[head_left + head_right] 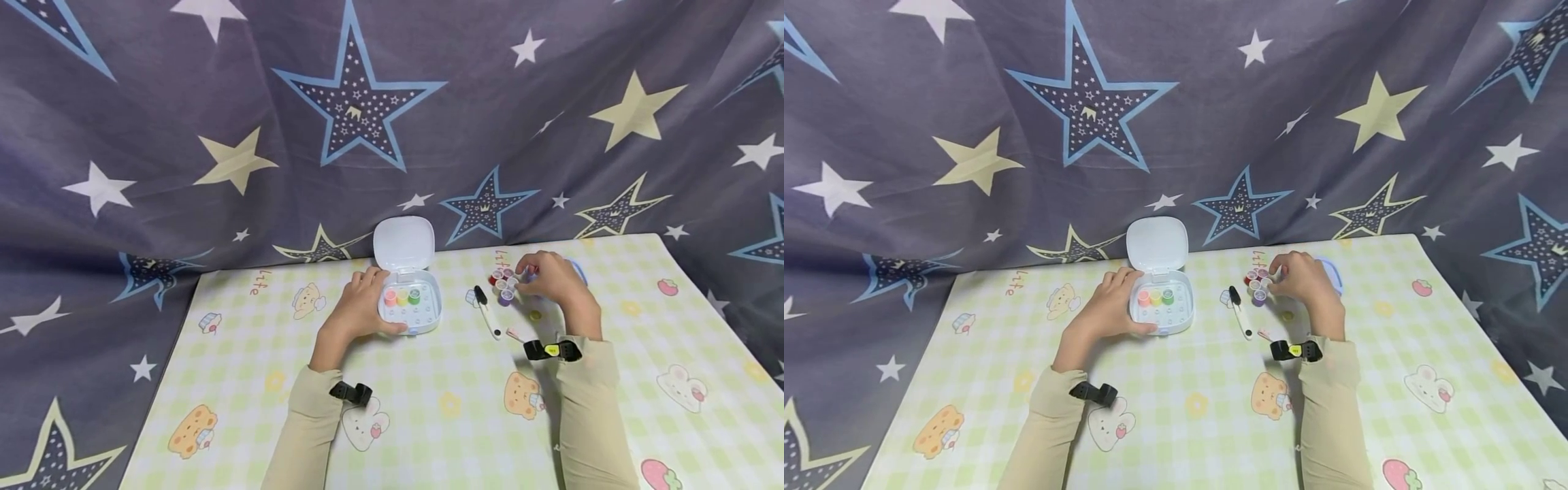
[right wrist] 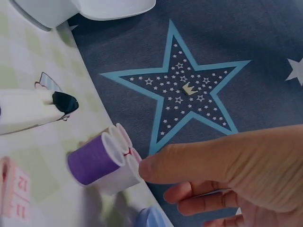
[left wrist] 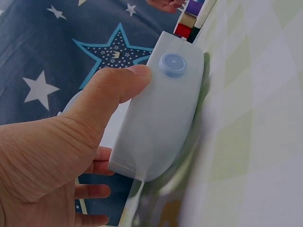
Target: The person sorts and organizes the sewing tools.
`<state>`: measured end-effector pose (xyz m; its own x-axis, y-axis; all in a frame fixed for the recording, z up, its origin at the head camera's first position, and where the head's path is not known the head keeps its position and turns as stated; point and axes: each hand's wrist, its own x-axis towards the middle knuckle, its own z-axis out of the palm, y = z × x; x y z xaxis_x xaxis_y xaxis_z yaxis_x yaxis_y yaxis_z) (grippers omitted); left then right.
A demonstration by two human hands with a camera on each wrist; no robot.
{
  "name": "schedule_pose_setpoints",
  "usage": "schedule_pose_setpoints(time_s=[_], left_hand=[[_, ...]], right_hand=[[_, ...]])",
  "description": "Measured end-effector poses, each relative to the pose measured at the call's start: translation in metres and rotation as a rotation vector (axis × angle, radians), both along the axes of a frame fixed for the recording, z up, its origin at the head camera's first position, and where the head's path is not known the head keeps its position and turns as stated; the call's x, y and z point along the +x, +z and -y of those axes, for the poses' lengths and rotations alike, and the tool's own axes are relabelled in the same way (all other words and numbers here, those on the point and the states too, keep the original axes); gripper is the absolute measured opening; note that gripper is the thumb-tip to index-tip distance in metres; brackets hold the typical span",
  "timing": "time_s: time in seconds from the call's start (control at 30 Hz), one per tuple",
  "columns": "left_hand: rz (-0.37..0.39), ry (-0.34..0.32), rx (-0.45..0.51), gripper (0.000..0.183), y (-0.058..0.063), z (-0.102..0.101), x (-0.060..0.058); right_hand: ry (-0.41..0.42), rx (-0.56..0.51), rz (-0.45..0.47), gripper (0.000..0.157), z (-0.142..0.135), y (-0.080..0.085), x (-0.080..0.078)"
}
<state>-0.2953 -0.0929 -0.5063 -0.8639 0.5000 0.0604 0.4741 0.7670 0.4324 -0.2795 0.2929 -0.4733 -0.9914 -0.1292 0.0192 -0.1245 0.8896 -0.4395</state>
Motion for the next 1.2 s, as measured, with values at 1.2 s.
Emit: schedule_pose_setpoints(time_s=[1.2], left_hand=[[0.019,0.008,-0.009,0.111,0.0021,-0.0014,0.0008]], right_hand=[[-0.065,0.046,-0.002,0.032,0.0054,-0.0027,0.0040]])
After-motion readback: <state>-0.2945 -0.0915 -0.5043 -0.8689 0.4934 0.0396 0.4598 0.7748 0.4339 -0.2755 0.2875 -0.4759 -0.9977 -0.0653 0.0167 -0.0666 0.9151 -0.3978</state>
